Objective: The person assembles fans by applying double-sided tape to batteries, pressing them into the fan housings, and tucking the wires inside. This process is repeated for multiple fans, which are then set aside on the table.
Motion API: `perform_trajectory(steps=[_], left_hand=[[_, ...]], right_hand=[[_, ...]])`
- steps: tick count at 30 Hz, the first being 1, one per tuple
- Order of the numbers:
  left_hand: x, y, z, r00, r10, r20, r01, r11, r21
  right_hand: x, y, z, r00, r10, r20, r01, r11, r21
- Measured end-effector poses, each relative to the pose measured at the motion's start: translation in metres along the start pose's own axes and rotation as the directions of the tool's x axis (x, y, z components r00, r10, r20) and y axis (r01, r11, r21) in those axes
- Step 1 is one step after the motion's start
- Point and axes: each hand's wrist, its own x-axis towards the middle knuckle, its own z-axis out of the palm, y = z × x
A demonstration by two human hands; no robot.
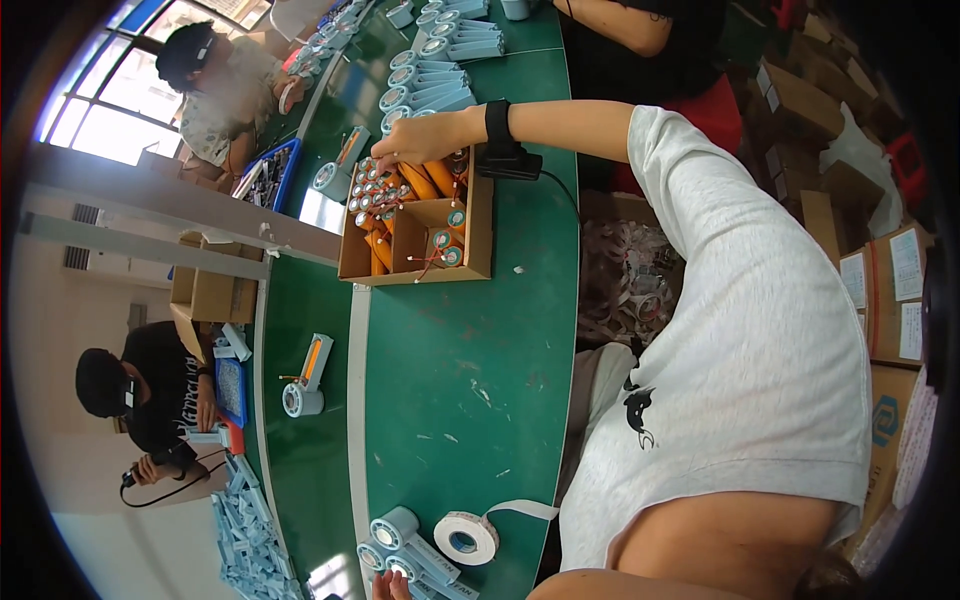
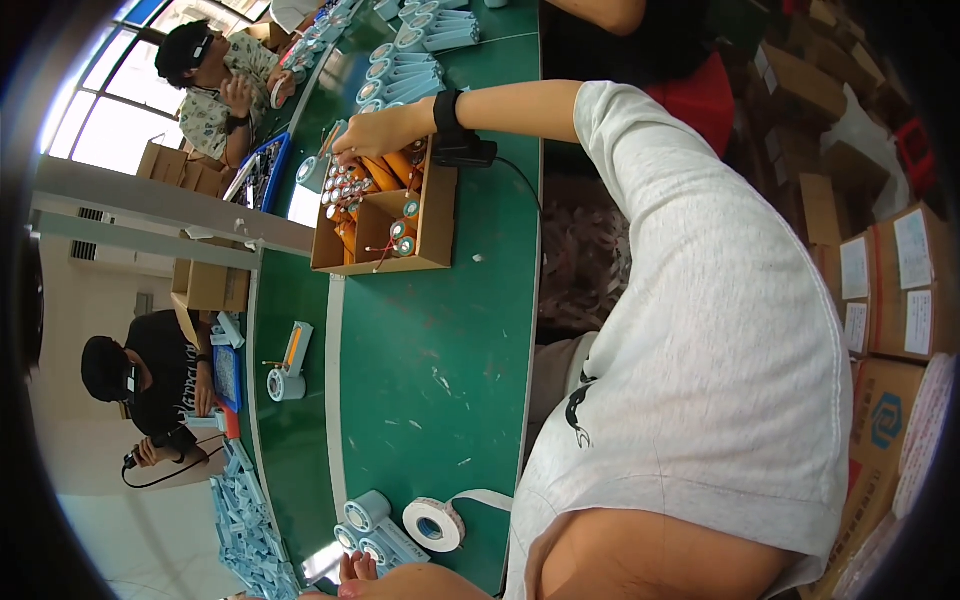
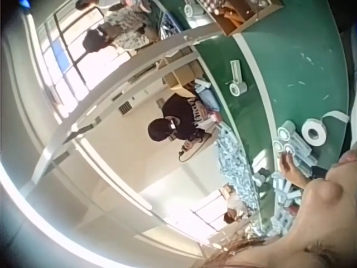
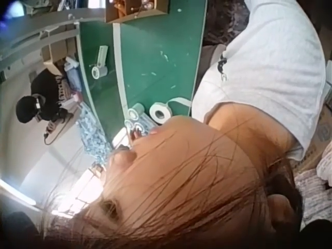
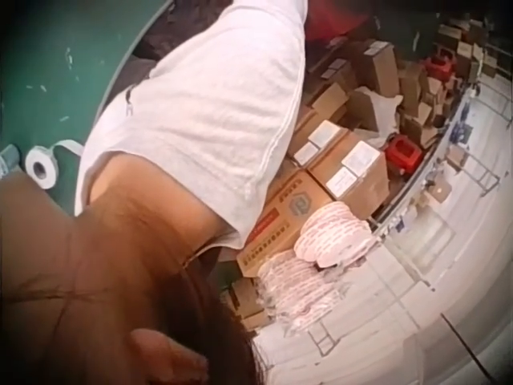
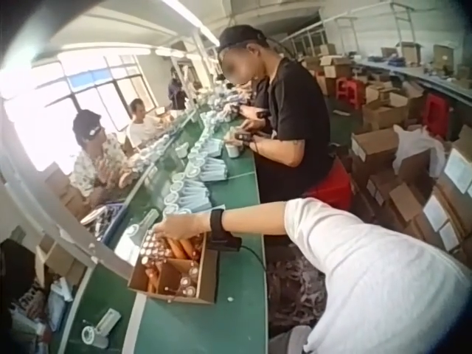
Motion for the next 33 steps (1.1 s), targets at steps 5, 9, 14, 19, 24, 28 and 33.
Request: perform_trajectory(steps=[5,9,14,19,24,28,33], left_hand=[[-0.051,0.078,0.032,1.000,0.021,0.008,-0.021,0.999,0.028],[-0.041,0.073,0.031,0.991,0.027,0.132,-0.038,0.996,0.077],[-0.026,0.061,0.039,0.951,0.019,0.308,-0.061,0.990,0.128],[-0.015,0.050,0.047,0.902,0.007,0.432,-0.086,0.983,0.163],[-0.024,0.042,0.069,0.919,0.012,0.394,-0.076,0.986,0.147],[-0.056,0.047,0.096,0.950,0.199,0.241,-0.211,0.977,0.027],[-0.078,0.042,0.096,0.917,0.195,0.349,-0.214,0.977,0.017]], right_hand=[[0.008,0.000,-0.012,0.987,-0.043,-0.154,0.072,0.979,0.190],[0.025,-0.003,-0.033,0.983,-0.002,-0.185,0.047,0.970,0.240],[0.058,-0.031,-0.059,0.967,-0.158,-0.202,0.188,0.972,0.139],[0.072,-0.093,-0.051,0.956,-0.088,-0.280,0.156,0.961,0.229],[0.078,-0.156,-0.010,0.944,-0.031,-0.329,0.184,0.876,0.446],[0.064,-0.182,0.049,0.953,0.118,-0.278,0.109,0.724,0.682],[0.025,-0.161,0.115,0.951,0.255,-0.173,-0.050,0.682,0.730]])
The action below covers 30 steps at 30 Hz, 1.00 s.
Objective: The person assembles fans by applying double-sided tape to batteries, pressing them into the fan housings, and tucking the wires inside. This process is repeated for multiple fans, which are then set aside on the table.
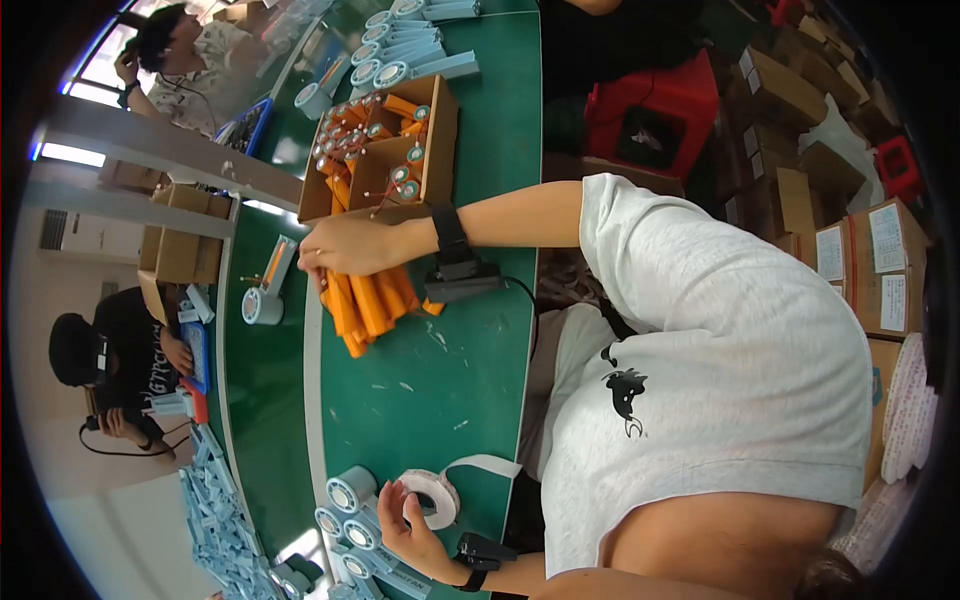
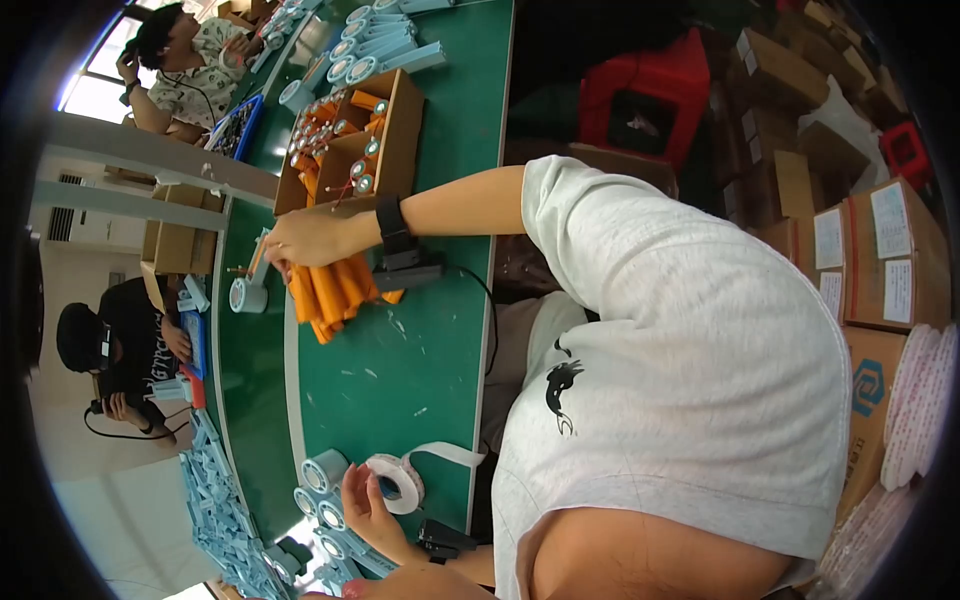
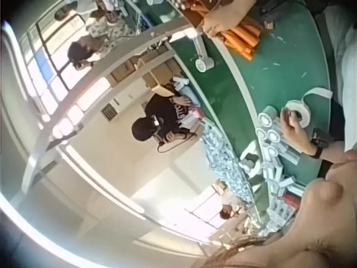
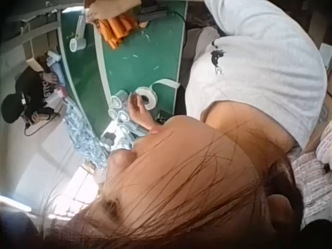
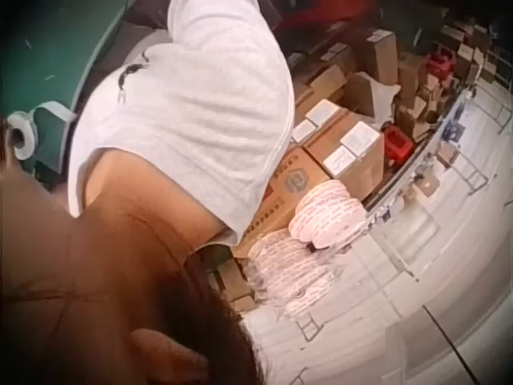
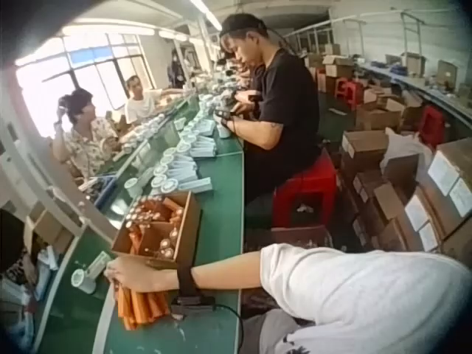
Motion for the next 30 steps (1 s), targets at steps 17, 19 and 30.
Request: perform_trajectory(steps=[17,19,30], left_hand=[[-0.032,-0.007,0.016,0.955,0.285,0.086,-0.296,0.873,0.387],[-0.025,-0.002,-0.002,0.955,0.241,0.175,-0.291,0.875,0.387],[-0.034,-0.018,0.007,0.982,0.100,0.162,-0.186,0.689,0.700]], right_hand=[[-0.096,-0.061,-0.019,0.852,0.484,0.198,-0.046,0.446,-0.894],[-0.119,-0.048,-0.024,0.764,0.606,0.220,-0.126,0.475,-0.871],[-0.149,-0.084,-0.067,0.876,0.473,0.092,-0.277,0.651,-0.707]])
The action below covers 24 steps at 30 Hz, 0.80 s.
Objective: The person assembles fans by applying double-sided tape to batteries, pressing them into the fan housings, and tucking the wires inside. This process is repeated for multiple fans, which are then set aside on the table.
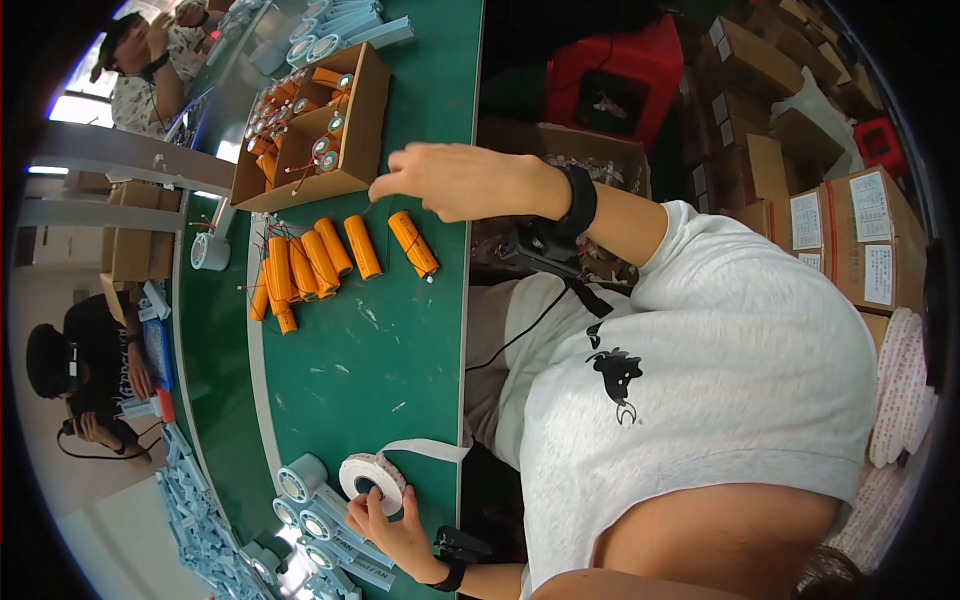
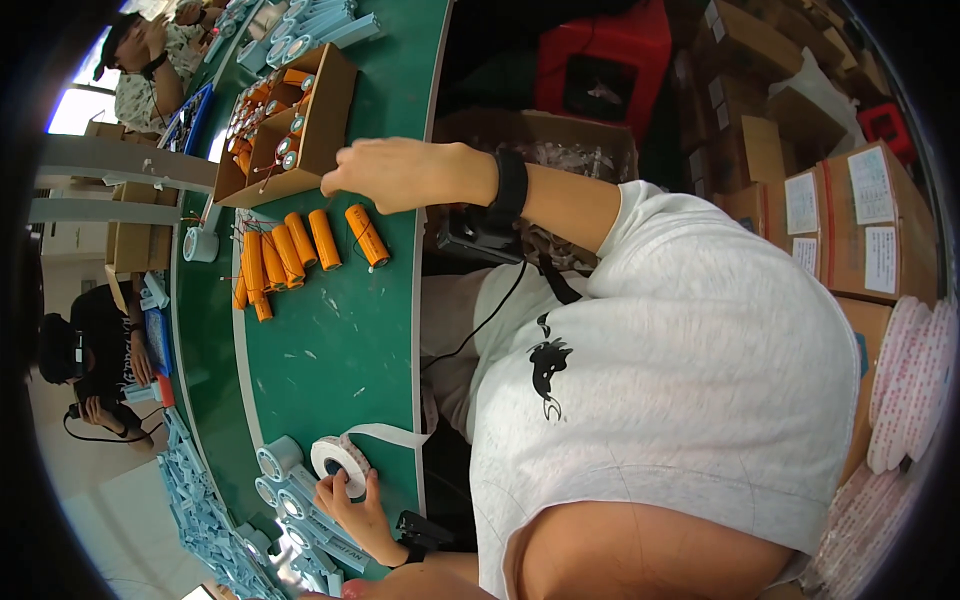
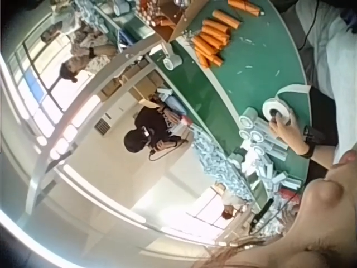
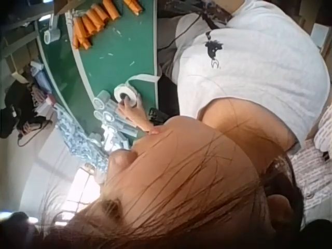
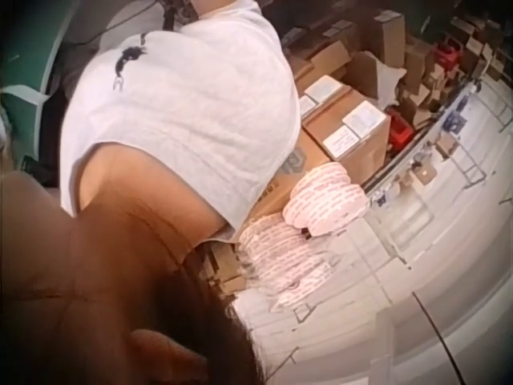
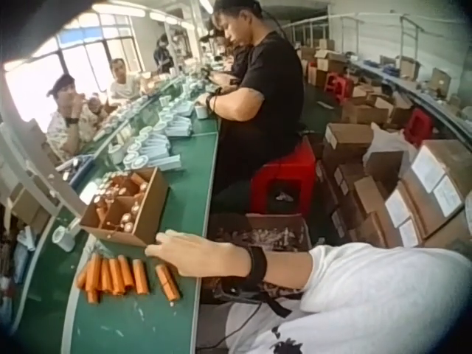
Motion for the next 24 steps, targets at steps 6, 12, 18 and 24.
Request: perform_trajectory(steps=[6,12,18,24], left_hand=[[0.038,0.005,-0.002,0.985,0.016,-0.174,-0.104,0.854,-0.510],[0.085,0.038,-0.002,0.968,0.019,-0.250,-0.178,0.752,-0.634],[0.095,0.055,0.008,0.853,0.213,-0.477,-0.340,0.919,-0.198],[0.091,0.033,0.007,0.762,0.211,-0.612,-0.243,0.970,0.031]], right_hand=[[0.006,0.017,0.013,0.843,-0.530,-0.087,0.491,0.827,-0.274],[0.013,-0.013,0.014,0.565,-0.766,-0.306,0.795,0.605,-0.046],[0.011,-0.056,0.069,0.946,-0.316,-0.064,0.019,-0.143,0.990],[0.035,-0.100,0.101,0.924,-0.299,0.239,-0.269,-0.061,0.961]])
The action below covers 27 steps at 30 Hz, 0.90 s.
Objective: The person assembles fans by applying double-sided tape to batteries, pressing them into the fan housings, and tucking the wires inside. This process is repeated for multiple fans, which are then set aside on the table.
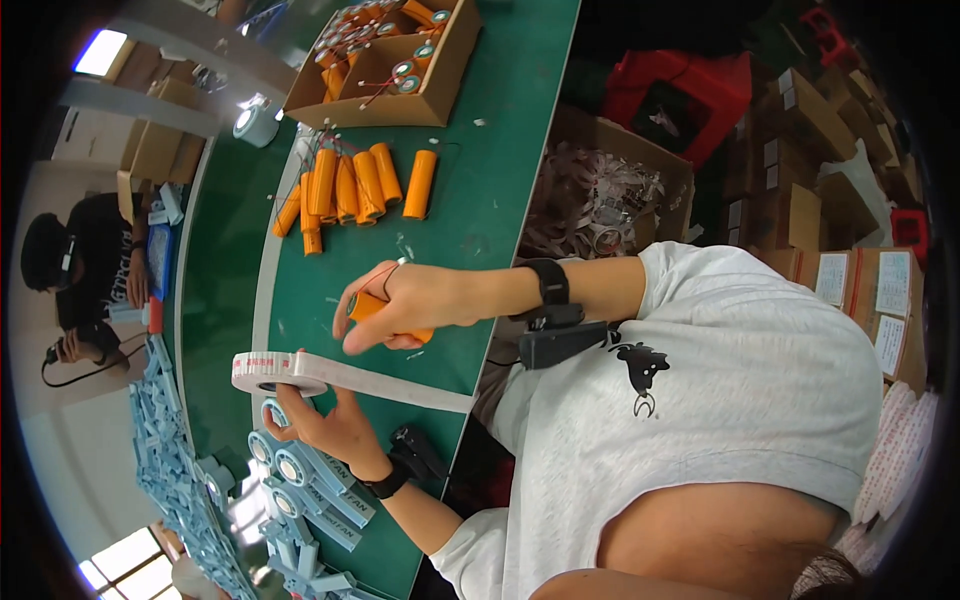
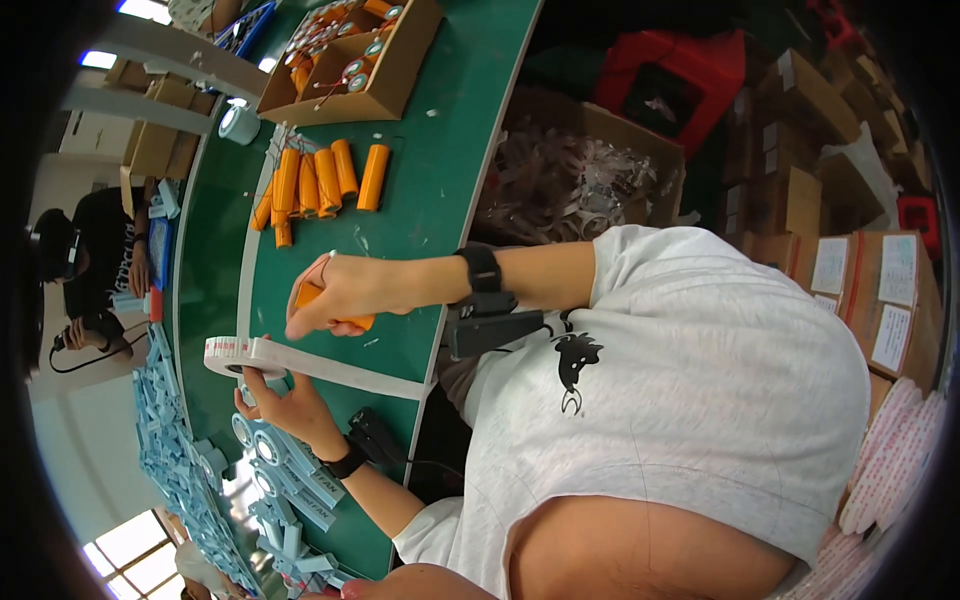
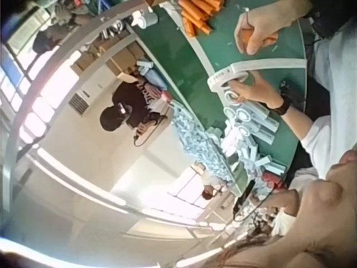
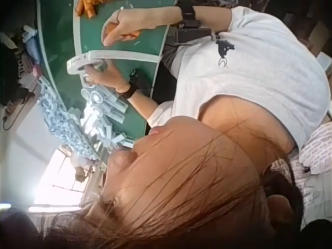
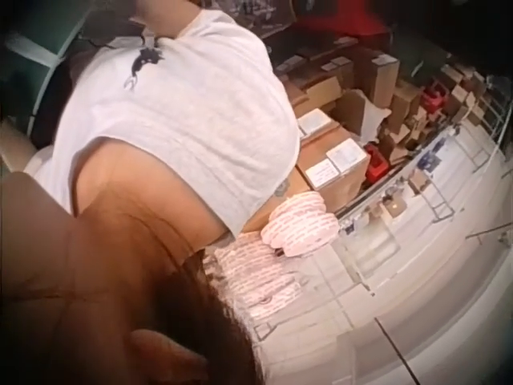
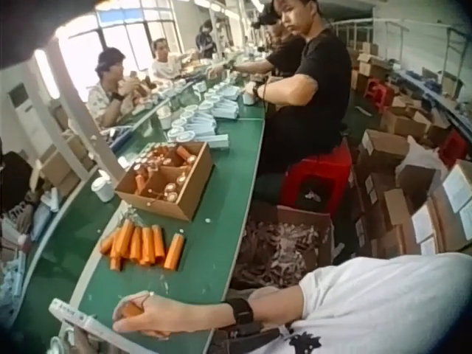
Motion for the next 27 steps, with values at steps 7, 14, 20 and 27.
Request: perform_trajectory(steps=[7,14,20,27], left_hand=[[-0.004,-0.006,-0.002,0.994,-0.057,-0.098,0.067,0.992,0.104],[-0.003,0.002,-0.002,0.990,-0.070,-0.122,0.062,0.996,-0.071],[-0.004,-0.006,0.002,0.989,-0.054,-0.139,0.059,0.998,0.032],[0.005,-0.014,-0.014,0.952,-0.251,-0.172,0.233,0.965,-0.119]], right_hand=[[0.028,0.025,0.034,0.922,-0.318,-0.219,0.156,0.826,-0.541],[0.025,0.014,0.035,0.877,-0.444,-0.184,0.267,0.768,-0.582],[0.023,0.015,0.030,0.892,-0.428,-0.144,0.247,0.729,-0.639],[-0.004,-0.001,-0.016,0.986,0.082,0.146,0.091,0.466,-0.880]])
